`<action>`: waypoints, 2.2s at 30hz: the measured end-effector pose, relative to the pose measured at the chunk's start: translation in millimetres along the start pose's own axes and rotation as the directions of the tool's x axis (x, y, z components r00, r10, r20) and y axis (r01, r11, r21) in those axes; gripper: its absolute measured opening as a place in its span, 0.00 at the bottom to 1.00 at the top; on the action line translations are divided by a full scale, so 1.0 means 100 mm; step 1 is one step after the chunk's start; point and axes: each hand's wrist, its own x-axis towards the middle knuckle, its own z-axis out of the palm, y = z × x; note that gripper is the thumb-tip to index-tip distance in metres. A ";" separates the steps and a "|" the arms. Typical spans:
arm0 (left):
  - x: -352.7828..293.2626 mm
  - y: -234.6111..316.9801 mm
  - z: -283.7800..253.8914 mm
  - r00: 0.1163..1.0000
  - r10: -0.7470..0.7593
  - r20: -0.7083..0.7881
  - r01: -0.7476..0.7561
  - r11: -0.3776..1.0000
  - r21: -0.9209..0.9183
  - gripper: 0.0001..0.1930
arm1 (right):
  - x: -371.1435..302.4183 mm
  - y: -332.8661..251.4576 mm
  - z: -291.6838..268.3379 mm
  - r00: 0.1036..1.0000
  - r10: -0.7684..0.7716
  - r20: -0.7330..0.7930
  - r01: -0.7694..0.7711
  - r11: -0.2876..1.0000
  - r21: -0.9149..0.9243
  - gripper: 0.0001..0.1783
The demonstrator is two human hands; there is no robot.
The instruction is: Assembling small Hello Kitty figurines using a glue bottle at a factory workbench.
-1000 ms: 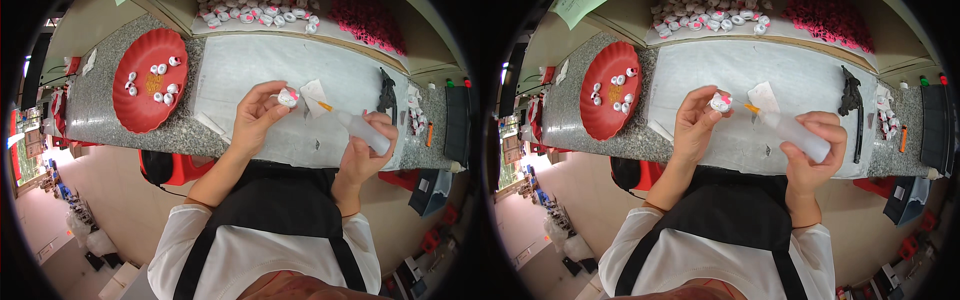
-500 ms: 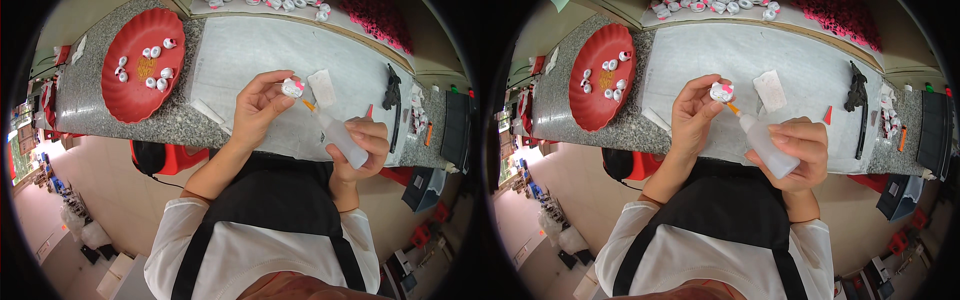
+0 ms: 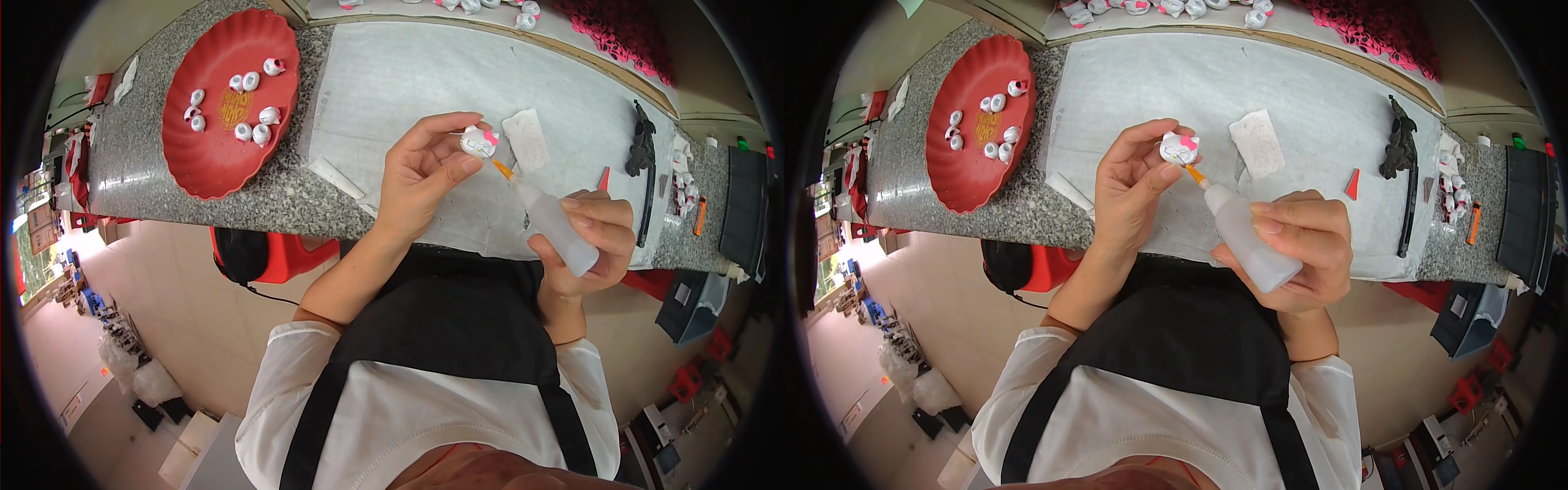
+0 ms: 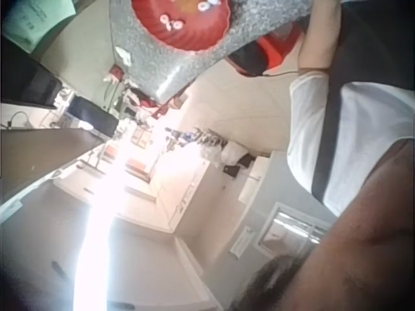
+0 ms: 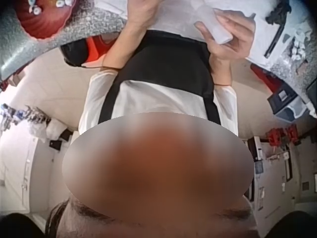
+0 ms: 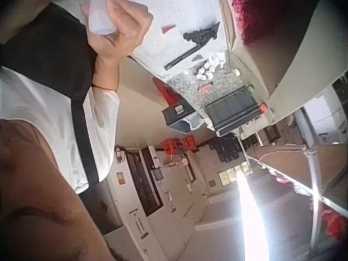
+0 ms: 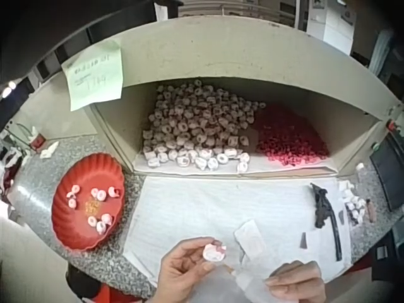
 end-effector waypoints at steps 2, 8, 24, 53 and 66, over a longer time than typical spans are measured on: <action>0.00 0.00 0.00 1.000 -0.002 0.000 0.002 1.000 -0.003 0.18 | 0.01 0.00 0.00 1.000 -0.005 0.003 0.005 1.000 -0.004 0.23; 0.00 -0.01 -0.01 1.000 -0.003 -0.001 0.003 1.000 0.003 0.18 | 0.01 0.00 -0.01 1.000 -0.015 0.017 0.015 1.000 0.005 0.22; 0.00 -0.01 -0.01 1.000 0.010 0.005 -0.010 1.000 -0.005 0.19 | 0.01 0.02 0.00 0.997 -0.078 -0.024 0.078 0.997 -0.011 0.21; -0.01 0.00 0.00 1.000 -0.004 0.008 0.004 1.000 -0.002 0.18 | 0.01 0.02 0.01 0.996 -0.081 -0.031 0.081 0.997 0.004 0.20; -0.01 0.01 0.00 1.000 -0.015 0.022 0.015 1.000 0.000 0.18 | 0.01 0.01 0.03 0.997 -0.082 -0.016 0.082 0.997 -0.003 0.21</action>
